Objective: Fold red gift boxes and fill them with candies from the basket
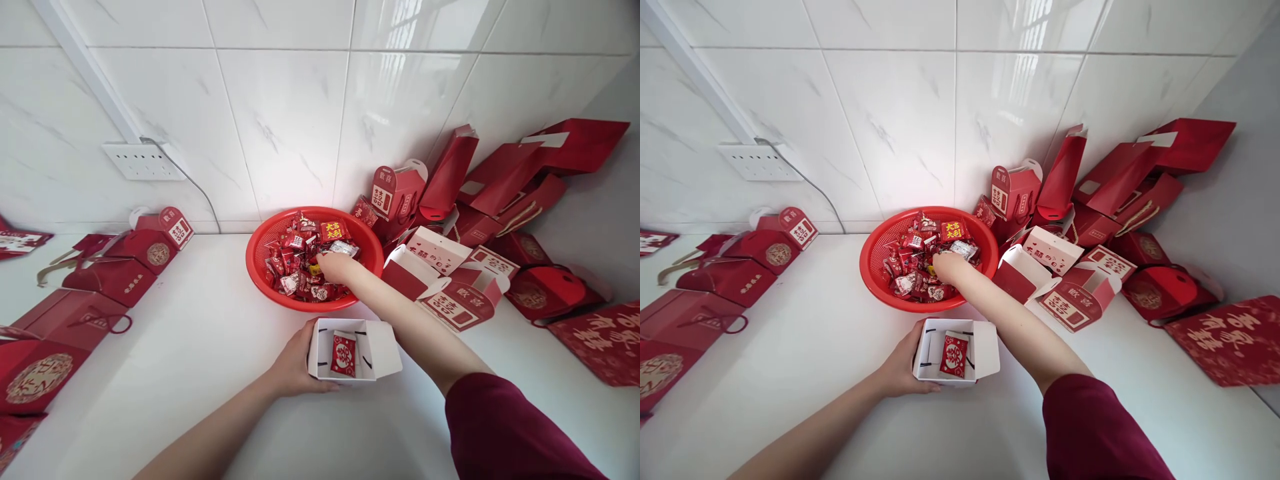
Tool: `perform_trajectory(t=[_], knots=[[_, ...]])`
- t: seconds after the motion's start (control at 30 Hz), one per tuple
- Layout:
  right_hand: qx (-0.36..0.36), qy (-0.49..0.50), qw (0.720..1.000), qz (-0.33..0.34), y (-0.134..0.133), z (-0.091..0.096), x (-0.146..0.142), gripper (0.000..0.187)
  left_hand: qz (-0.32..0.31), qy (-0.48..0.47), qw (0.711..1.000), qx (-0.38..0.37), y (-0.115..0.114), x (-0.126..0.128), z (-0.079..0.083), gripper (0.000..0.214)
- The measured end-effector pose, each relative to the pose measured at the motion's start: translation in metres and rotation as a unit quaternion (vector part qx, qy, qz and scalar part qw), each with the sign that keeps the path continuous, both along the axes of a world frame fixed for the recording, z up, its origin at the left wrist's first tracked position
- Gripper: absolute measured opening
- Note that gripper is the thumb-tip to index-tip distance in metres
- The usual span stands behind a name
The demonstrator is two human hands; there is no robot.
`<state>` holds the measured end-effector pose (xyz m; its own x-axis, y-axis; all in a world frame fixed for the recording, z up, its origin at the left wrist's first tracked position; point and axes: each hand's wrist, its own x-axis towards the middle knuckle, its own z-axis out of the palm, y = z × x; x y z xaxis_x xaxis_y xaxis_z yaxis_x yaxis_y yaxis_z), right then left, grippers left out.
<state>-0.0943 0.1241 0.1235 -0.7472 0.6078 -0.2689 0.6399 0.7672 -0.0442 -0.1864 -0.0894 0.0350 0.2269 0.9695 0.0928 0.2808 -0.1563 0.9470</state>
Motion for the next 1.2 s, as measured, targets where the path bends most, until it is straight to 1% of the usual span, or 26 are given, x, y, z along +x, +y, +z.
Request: perform_trajectory(t=[0.07,0.17,0.23,0.33,0.47,0.57,0.73,0.87,1.0,1.07,1.13,1.2], knots=[[0.009,0.047,0.999,0.012,0.003,-0.003,0.002,0.036,0.000,-0.004,1.000,-0.004,0.000,0.000,0.000,0.105],[-0.016,0.084,0.994,0.063,0.013,-0.004,0.003,0.034,0.002,-0.007,1.000,-0.011,0.000,-0.001,-0.001,0.105],[-0.043,0.082,0.991,0.101,0.018,-0.007,0.001,0.034,0.001,-0.007,1.000,-0.010,0.000,-0.001,0.000,0.105],[-0.064,0.058,0.987,0.132,0.018,-0.014,-0.002,0.043,-0.003,-0.010,1.000,-0.008,0.001,0.000,0.001,0.103],[-0.060,0.011,0.989,0.138,0.013,-0.021,-0.006,0.050,-0.013,-0.013,1.000,-0.014,0.001,0.001,0.004,0.102],[-0.051,-0.016,0.989,0.137,0.011,-0.020,-0.009,0.056,-0.015,-0.011,1.000,-0.018,0.001,0.000,0.005,0.102],[-0.035,-0.031,0.989,0.143,0.011,-0.018,-0.012,0.058,-0.021,-0.012,1.000,-0.016,0.001,0.000,0.004,0.103],[-0.046,-0.033,0.986,0.159,0.011,-0.016,-0.013,0.048,-0.015,-0.018,1.000,-0.015,0.001,0.001,0.003,0.103],[-0.083,-0.013,0.982,0.172,0.014,-0.016,-0.011,0.030,-0.014,-0.022,1.000,-0.011,0.000,0.000,0.002,0.103],[-0.110,0.012,0.979,0.169,0.019,-0.017,-0.007,0.020,-0.016,-0.023,1.000,-0.010,0.001,0.000,0.002,0.103],[-0.137,0.053,0.976,0.158,0.025,-0.017,-0.001,0.014,-0.016,-0.026,0.999,-0.012,0.001,0.000,0.001,0.102],[-0.163,0.104,0.971,0.137,0.030,-0.015,0.008,0.019,-0.015,-0.033,0.999,-0.016,0.001,0.000,0.001,0.102]])
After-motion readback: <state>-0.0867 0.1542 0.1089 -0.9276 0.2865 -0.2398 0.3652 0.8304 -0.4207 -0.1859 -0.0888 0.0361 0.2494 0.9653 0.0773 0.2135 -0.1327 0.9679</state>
